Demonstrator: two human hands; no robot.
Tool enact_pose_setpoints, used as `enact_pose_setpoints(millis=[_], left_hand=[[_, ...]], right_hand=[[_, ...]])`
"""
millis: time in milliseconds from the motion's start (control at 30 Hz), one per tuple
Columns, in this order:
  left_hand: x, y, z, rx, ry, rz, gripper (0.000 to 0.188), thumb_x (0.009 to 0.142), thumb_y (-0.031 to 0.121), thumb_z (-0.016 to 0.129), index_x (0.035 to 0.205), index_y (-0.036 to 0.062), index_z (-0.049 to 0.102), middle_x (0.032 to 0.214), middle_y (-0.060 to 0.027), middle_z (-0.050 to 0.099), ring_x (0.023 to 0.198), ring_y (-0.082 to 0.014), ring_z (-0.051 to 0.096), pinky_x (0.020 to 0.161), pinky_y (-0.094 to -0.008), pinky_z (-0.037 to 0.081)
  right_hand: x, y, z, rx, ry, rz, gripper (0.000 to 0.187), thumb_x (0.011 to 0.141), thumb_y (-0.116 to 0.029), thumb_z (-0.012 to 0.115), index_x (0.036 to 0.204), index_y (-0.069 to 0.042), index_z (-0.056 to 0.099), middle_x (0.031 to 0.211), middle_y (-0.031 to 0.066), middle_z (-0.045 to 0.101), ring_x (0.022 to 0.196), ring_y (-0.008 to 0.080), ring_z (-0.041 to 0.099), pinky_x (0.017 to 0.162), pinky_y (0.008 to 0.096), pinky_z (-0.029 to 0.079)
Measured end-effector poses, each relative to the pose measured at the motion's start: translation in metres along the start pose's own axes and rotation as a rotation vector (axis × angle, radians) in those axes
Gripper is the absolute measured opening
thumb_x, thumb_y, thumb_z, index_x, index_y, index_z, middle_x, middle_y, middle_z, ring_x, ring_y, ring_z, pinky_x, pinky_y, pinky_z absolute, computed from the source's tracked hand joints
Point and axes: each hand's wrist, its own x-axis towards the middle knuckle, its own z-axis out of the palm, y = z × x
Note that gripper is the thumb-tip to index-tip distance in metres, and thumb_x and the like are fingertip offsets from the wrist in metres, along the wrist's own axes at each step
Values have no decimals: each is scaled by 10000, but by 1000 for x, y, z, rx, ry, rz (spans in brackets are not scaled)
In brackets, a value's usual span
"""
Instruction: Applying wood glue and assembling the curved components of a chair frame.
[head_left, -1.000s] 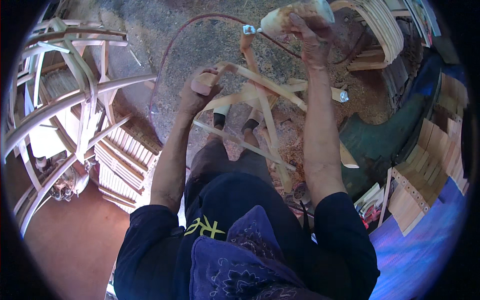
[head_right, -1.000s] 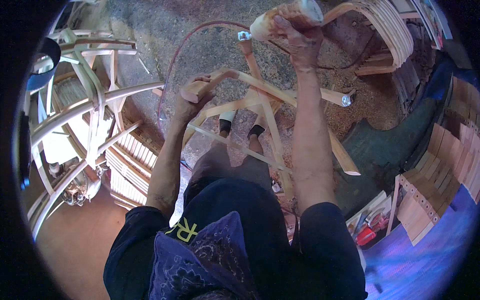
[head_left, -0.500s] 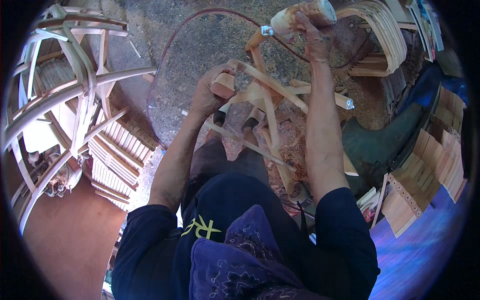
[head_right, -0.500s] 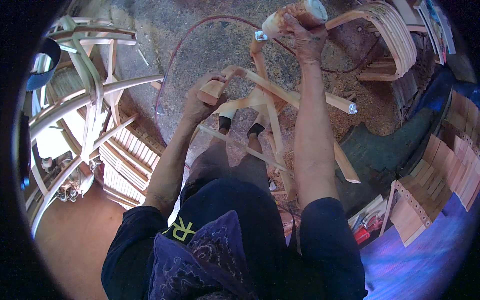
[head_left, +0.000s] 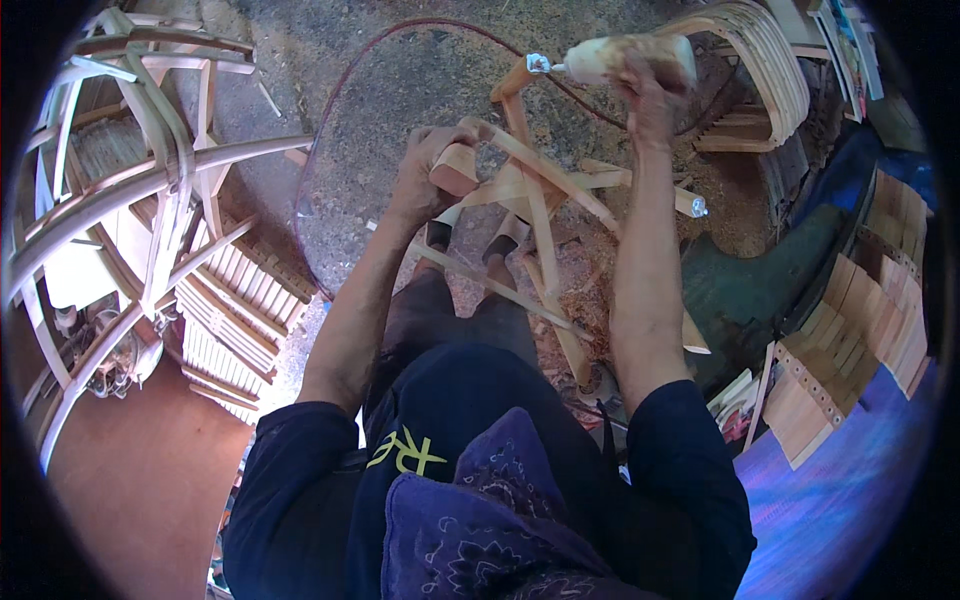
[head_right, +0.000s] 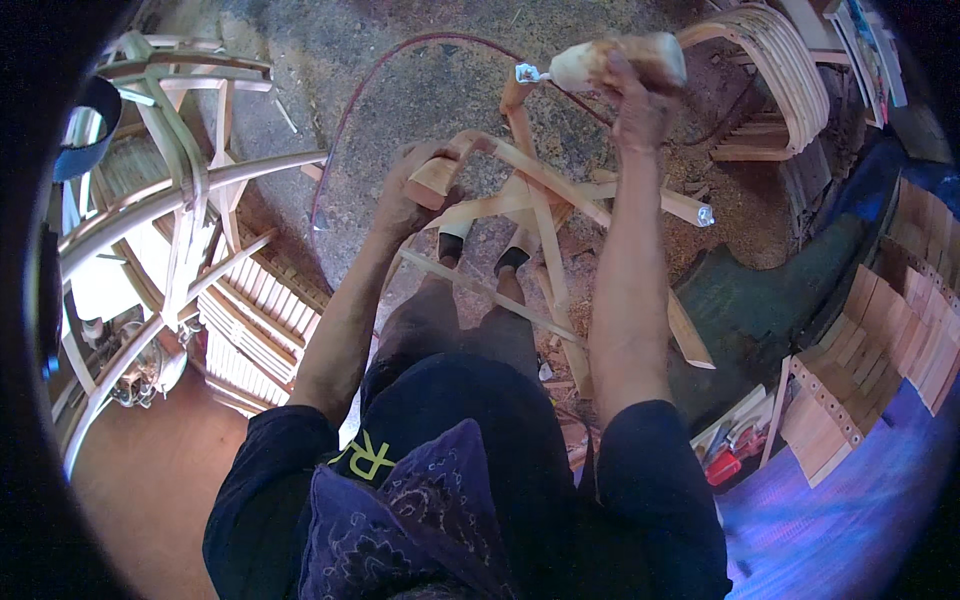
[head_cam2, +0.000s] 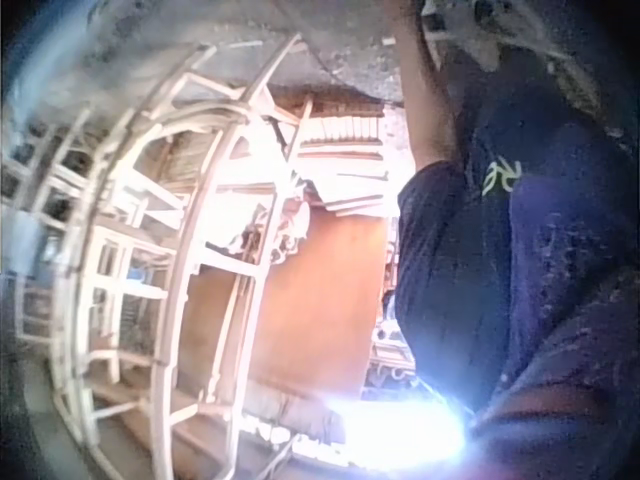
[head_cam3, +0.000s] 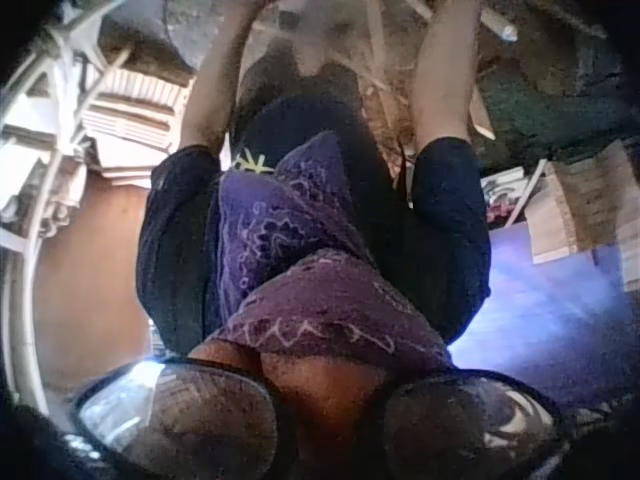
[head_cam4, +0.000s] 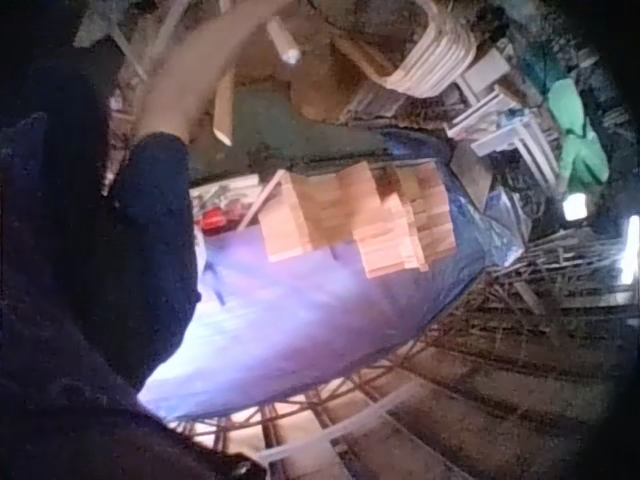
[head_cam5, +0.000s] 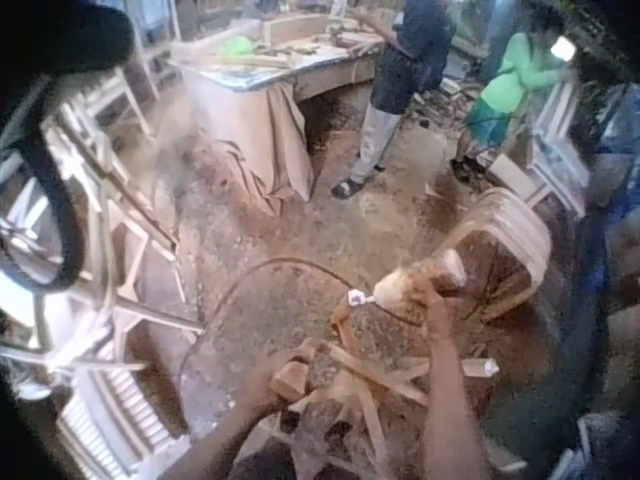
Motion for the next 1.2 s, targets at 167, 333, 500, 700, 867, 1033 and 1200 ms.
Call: enact_pose_setpoints(millis=[167, 333, 500, 700, 867, 1033, 1200], left_hand=[[14, -54, 14, -275, -173, 43, 538, 642, 178, 816, 1146, 127, 637, 1128, -79, 645, 1092, -329, 583, 954, -406, 447], [30, -46, 15, -328, -339, 55, 549, 616, 231, 833, 1127, 135, 655, 1107, -75, 653, 1119, -316, 576, 967, -412, 432], [59, 5, 37, -56, -444, 424, 515, 590, 207, 852, 1061, 111, 670, 1007, -65, 682, 1055, -257, 627, 889, -366, 495], [59, 47, 68, -404, -658, 229, 457, 595, 154, 837, 1006, 59, 662, 962, -86, 705, 904, -213, 681, 825, -352, 519], [50, 91, 90, -484, -761, 70, 418, 651, 131, 820, 1033, 51, 671, 959, -51, 716, 902, -136, 665, 828, -326, 517], [34, 136, 72, -282, -596, 66, 457, 698, 177, 868, 1090, 34, 682, 977, -64, 730, 888, -116, 670, 814, -307, 524], [2, 183, 21, -57, -359, 7, 371, 690, 223, 897, 919, -7, 717, 824, -41, 719, 759, -120, 658, 711, -311, 531]], right_hand=[[-59, -7, -59, 340, 52, 201, 378, 867, -219, 732, 1203, -105, 601, 1126, 64, 653, 1046, 241, 640, 807, 439, 575], [-159, -18, -87, 381, 282, 242, 441, 880, -260, 712, 1281, -154, 561, 1225, 50, 616, 1155, 245, 581, 925, 478, 512], [-234, -46, -86, 480, 402, 249, 451, 878, -206, 707, 1291, -122, 547, 1198, 55, 629, 1111, 231, 614, 920, 424, 537], [-287, -68, -91, 475, 456, 182, 462, 905, -210, 683, 1333, -149, 519, 1257, 44, 604, 1180, 235, 582, 990, 455, 500], [-338, -76, -114, 469, 457, 102, 443, 906, -196, 678, 1321, -149, 528, 1231, 36, 615, 1175, 220, 588, 991, 440, 503], [-385, -74, -147, 533, 561, 116, 474, 856, -145, 731, 1288, -139, 536, 1200, 33, 619, 1111, 211, 618, 935, 434, 547], [-427, -90, -174, 475, 562, 59, 477, 865, -213, 711, 1302, -128, 537, 1229, 47, 617, 1139, 236, 614, 952, 465, 532]])
